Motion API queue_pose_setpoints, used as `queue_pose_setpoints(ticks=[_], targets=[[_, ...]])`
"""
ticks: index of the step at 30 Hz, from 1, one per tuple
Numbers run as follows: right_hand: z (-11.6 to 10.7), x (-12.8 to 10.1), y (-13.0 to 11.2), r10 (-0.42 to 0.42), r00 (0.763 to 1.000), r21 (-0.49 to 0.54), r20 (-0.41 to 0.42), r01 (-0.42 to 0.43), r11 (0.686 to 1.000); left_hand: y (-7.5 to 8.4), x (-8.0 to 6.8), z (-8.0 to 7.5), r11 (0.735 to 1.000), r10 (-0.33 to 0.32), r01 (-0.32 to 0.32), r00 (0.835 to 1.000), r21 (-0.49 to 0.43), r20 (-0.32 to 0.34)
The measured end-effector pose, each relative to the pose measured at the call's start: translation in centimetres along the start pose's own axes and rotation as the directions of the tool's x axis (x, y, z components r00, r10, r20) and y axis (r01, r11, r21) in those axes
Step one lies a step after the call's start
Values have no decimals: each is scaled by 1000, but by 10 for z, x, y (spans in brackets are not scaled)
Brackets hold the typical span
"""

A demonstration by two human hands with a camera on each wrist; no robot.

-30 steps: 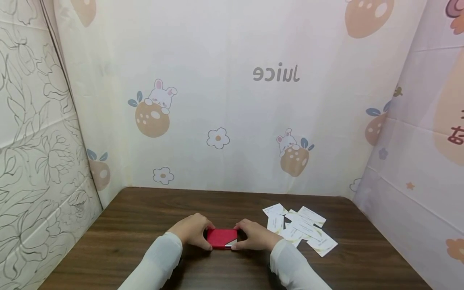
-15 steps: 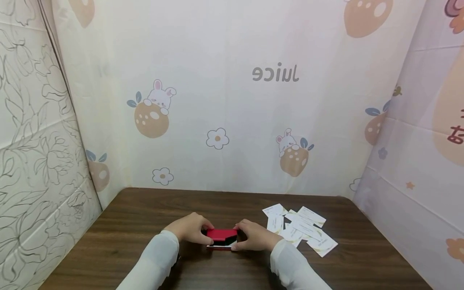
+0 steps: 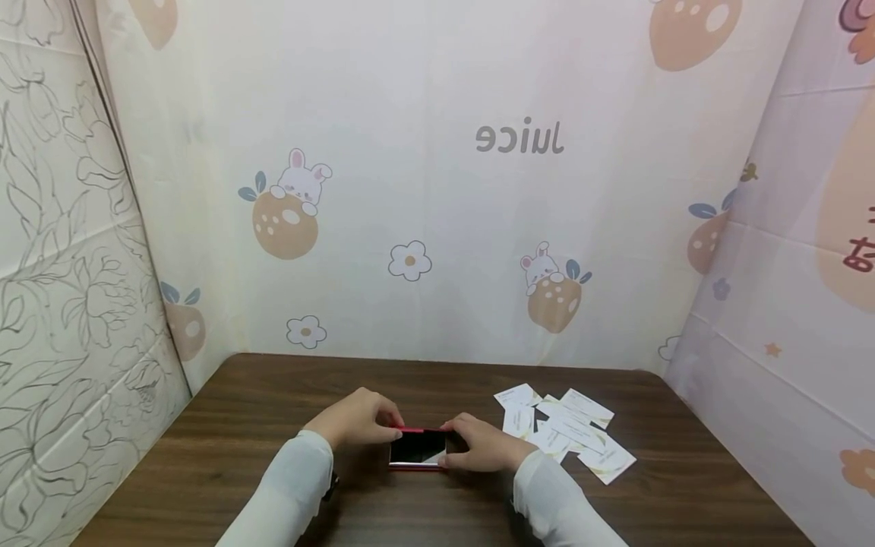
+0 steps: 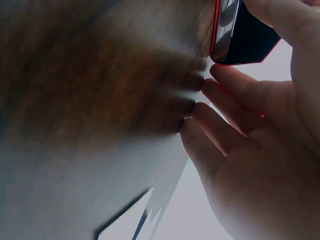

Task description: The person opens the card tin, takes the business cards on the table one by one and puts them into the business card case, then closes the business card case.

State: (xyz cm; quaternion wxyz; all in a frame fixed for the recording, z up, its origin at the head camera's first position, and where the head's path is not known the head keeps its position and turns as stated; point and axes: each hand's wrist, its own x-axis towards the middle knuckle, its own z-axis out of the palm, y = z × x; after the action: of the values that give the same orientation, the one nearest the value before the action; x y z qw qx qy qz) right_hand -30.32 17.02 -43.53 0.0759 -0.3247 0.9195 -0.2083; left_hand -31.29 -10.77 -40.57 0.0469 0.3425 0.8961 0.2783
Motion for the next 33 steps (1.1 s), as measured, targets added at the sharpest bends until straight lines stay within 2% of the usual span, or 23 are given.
queue_pose_setpoints(ticks=[4, 8, 13, 17, 27, 33], targets=[[0, 0, 0, 16, 1000, -3, -3, -16, 1000, 1, 3, -2, 1000, 22, -21, 997, 16, -68], [0, 0, 0, 32, 999, 7, 1, -32, 999, 1, 8, -2, 998, 13, -5, 992, 61, -129], [1, 0, 1, 33, 999, 16, -6, -33, 999, 0, 16, -1, 991, -39, 61, 983, 120, -181], [1, 0, 0, 41, 999, 23, -6, -41, 999, -4, 22, -1, 986, -58, 88, 975, 138, -212], [1, -2, -2, 45, 999, 27, -14, -45, 999, -11, 36, 0, 980, -89, 123, 974, 158, -208], [1, 0, -2, 40, 999, 21, -21, -39, 999, -20, 44, 2, 980, -130, 159, 967, 121, -221]])
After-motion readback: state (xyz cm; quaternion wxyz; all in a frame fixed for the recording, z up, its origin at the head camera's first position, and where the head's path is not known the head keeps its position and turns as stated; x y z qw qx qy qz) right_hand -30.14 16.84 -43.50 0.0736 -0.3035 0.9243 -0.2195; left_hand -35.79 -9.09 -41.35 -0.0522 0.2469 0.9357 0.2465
